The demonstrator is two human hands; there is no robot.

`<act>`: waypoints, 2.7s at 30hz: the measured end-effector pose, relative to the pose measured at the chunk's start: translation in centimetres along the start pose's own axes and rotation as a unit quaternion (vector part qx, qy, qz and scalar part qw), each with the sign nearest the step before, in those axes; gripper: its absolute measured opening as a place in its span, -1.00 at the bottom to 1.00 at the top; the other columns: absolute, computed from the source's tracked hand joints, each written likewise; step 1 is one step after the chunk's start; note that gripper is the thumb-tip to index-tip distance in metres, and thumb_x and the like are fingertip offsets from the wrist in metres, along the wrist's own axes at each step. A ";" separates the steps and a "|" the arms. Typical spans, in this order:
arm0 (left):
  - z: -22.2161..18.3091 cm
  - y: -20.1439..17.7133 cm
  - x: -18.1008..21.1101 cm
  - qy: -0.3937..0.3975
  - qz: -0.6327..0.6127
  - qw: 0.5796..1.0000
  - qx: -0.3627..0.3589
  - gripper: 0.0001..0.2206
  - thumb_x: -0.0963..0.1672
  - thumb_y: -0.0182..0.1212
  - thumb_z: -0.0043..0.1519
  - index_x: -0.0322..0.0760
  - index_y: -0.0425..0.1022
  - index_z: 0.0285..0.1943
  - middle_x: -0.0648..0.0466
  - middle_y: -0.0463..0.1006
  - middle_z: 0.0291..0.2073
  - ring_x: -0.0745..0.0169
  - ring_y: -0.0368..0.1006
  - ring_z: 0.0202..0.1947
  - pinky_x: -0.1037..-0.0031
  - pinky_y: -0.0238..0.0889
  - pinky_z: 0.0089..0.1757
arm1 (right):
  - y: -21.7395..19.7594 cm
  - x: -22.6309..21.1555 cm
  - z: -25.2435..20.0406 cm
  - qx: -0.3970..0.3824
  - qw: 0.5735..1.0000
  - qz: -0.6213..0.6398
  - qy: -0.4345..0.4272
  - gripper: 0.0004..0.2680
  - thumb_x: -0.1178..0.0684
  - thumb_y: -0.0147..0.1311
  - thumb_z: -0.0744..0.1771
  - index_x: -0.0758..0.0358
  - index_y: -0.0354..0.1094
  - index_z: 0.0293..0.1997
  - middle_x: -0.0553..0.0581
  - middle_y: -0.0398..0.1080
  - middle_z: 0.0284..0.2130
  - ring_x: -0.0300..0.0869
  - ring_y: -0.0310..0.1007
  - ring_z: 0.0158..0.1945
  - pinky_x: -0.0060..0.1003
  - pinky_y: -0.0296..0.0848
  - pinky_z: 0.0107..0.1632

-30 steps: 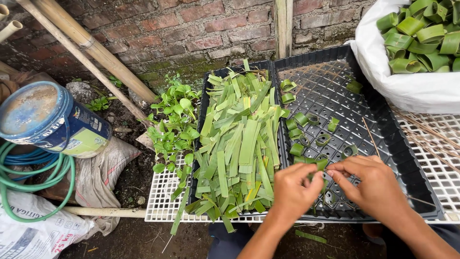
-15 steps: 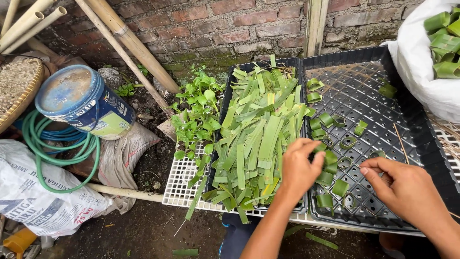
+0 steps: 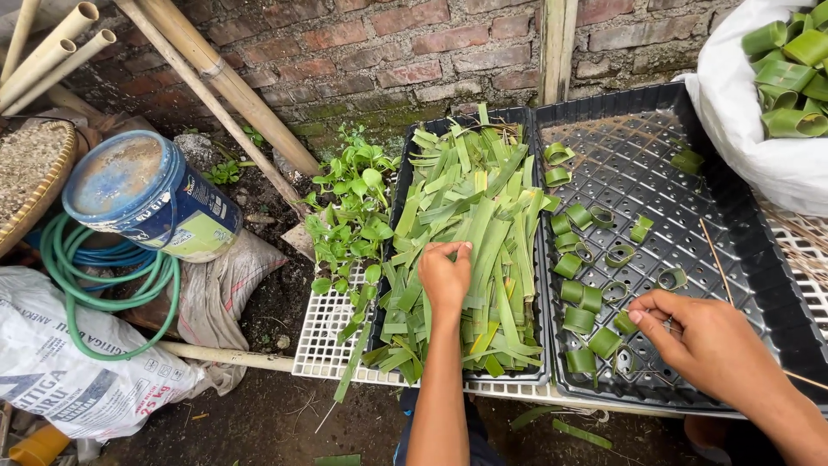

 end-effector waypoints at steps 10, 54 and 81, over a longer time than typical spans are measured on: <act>-0.4 -2.5 1.3 -0.133 -0.230 0.962 -0.067 -0.74 -0.14 0.41 0.13 -0.29 0.71 -0.01 0.11 0.66 -0.29 0.30 0.55 -0.23 0.48 0.45 0.00 | 1.0 0.9 0.3 -0.033 0.998 0.030 -0.039 -0.80 -0.24 0.07 0.33 -0.17 0.58 -0.09 -0.11 0.26 -0.78 -0.26 0.24 -0.67 -0.34 0.17 -0.41; -3.6 -4.6 3.7 -0.151 -0.446 0.882 -0.022 -0.88 -0.22 0.39 0.17 -0.33 0.67 -0.14 0.14 0.57 -0.46 0.49 0.20 -0.55 0.64 0.14 -0.45 | 0.8 0.6 0.7 -0.241 0.924 0.288 -0.070 -0.77 0.11 0.27 0.32 0.31 0.57 -0.62 0.14 0.63 -0.71 -0.21 0.43 -0.62 -0.28 0.46 -0.32; -10.5 -0.4 7.9 0.055 -0.360 0.875 -0.318 -0.82 -0.19 0.41 0.17 -0.31 0.64 -0.07 0.08 0.64 -0.32 0.40 0.51 -0.30 0.58 0.46 -0.17 | 2.3 -3.9 -2.8 0.123 0.900 0.314 -0.277 -0.91 0.14 0.23 0.25 0.04 0.64 -0.29 -0.07 0.60 -0.05 -0.38 -0.15 -0.69 -0.48 0.07 -0.55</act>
Point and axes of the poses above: each hand's wrist, its own z-axis towards the middle knuckle, its own y-axis out of the palm, x = y × z, the point moved 2 cm from there along z, towards the middle knuckle
